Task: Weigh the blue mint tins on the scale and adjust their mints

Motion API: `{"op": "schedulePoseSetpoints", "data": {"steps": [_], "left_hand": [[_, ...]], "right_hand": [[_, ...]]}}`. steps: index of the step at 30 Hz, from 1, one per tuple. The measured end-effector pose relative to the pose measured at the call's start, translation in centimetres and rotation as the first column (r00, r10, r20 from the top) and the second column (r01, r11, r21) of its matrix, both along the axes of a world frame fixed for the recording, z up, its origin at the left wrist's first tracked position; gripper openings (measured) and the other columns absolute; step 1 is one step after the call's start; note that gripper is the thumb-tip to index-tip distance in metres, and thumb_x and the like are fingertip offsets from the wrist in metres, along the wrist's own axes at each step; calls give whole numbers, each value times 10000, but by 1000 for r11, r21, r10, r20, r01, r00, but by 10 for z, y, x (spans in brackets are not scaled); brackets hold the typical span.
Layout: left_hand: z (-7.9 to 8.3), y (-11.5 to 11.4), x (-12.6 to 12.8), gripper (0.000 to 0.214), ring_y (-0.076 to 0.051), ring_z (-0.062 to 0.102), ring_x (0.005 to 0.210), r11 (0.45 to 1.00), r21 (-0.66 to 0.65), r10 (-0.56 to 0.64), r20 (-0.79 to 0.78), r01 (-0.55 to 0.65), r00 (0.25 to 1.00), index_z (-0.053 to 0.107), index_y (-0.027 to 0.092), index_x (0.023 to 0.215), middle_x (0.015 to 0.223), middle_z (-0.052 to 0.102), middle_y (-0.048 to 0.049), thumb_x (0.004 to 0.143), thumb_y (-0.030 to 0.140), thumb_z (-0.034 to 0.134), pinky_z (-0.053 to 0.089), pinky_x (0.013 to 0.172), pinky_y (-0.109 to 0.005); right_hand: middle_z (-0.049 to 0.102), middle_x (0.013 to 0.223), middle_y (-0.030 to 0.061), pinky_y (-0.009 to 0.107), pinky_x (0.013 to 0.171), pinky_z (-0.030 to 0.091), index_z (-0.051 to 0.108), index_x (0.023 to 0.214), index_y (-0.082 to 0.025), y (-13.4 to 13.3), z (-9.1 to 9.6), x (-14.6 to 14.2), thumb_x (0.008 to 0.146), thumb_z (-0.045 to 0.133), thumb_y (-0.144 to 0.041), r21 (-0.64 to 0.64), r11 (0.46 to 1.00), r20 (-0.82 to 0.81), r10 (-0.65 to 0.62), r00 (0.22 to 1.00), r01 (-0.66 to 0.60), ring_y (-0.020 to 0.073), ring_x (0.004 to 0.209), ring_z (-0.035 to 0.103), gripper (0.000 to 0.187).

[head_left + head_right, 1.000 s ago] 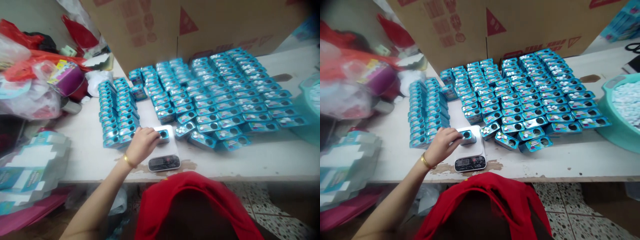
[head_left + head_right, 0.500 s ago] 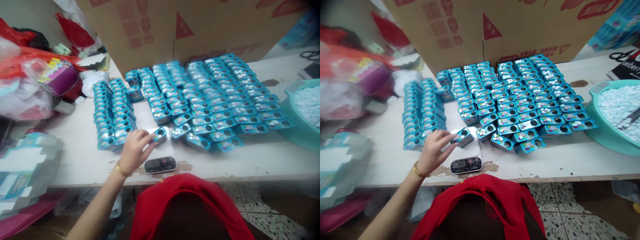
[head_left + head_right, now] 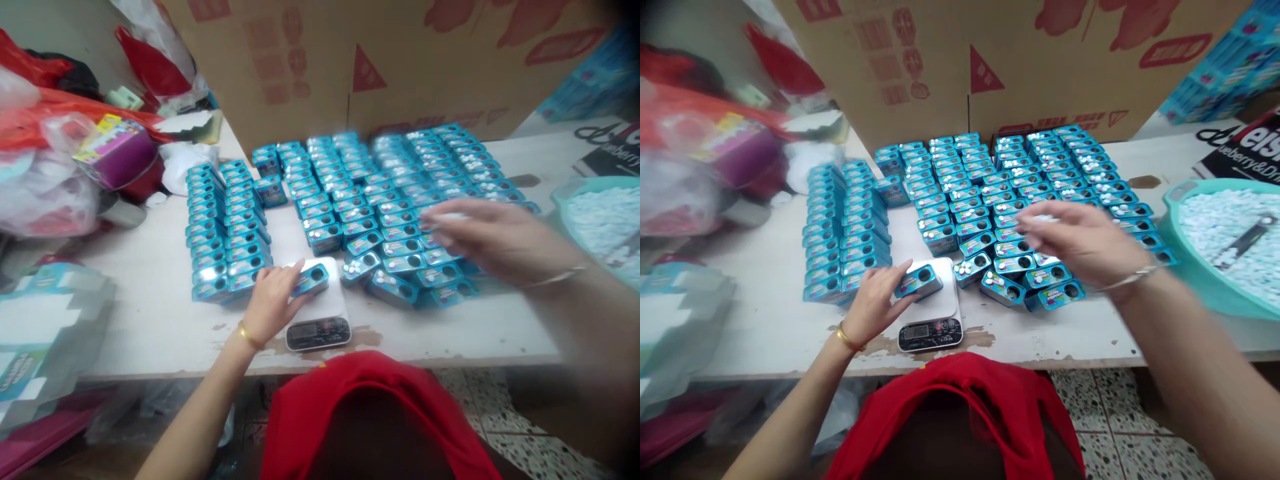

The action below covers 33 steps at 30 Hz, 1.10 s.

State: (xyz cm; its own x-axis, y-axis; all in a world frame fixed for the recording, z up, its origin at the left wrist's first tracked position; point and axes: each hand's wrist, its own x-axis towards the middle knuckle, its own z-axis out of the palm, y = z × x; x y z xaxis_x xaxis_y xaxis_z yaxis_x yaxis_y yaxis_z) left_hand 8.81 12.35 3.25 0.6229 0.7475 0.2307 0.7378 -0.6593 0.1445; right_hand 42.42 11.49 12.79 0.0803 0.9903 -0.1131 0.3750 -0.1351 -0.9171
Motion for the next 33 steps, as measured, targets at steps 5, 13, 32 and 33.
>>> {"op": "schedulePoseSetpoints", "data": {"steps": [5, 13, 32, 33], "left_hand": [[3, -6, -8, 603, -252, 580, 935, 999, -38, -3, 47, 5, 999, 324, 133, 1395, 1084, 639, -114, 889, 366, 557, 355, 809, -373], [-6, -14, -13, 603, -222, 582, 934, 998, -63, 23, 194, -11, 981, 295, 163, 1417, 1092, 637, -93, 901, 349, 544, 359, 827, -363], [-24, -19, -19, 702, -239, 552, 1159, 975, -224, 99, 395, -9, 913, 256, 209, 1457, 1281, 557, -129, 858, 316, 607, 452, 986, -390], [-25, -17, -19, 690, -236, 551, 1167, 970, -242, 102, 401, -2, 910, 255, 215, 1459, 1295, 551, -128, 864, 294, 595, 454, 991, -387]], "right_hand": [[588, 697, 6, 230, 592, 385, 655, 869, -123, 24, -16, -109, 877, 570, -181, -52, 854, 27, 520, 854, -518, 93, 618, 495, 103], [586, 881, 70, 276, 799, 425, 665, 876, -113, 31, -53, -147, 833, 598, -60, 1, 716, 443, 626, 642, -698, 153, 833, 551, 97], [511, 566, -30, 217, 518, 360, 670, 908, -88, 33, -38, -127, 830, 562, -159, -4, 876, -72, 481, 874, -483, 81, 513, 438, 151], [529, 591, -23, 219, 527, 361, 673, 904, -87, 33, -39, -130, 832, 556, -150, 7, 869, -52, 494, 868, -495, 80, 523, 438, 150]]}}
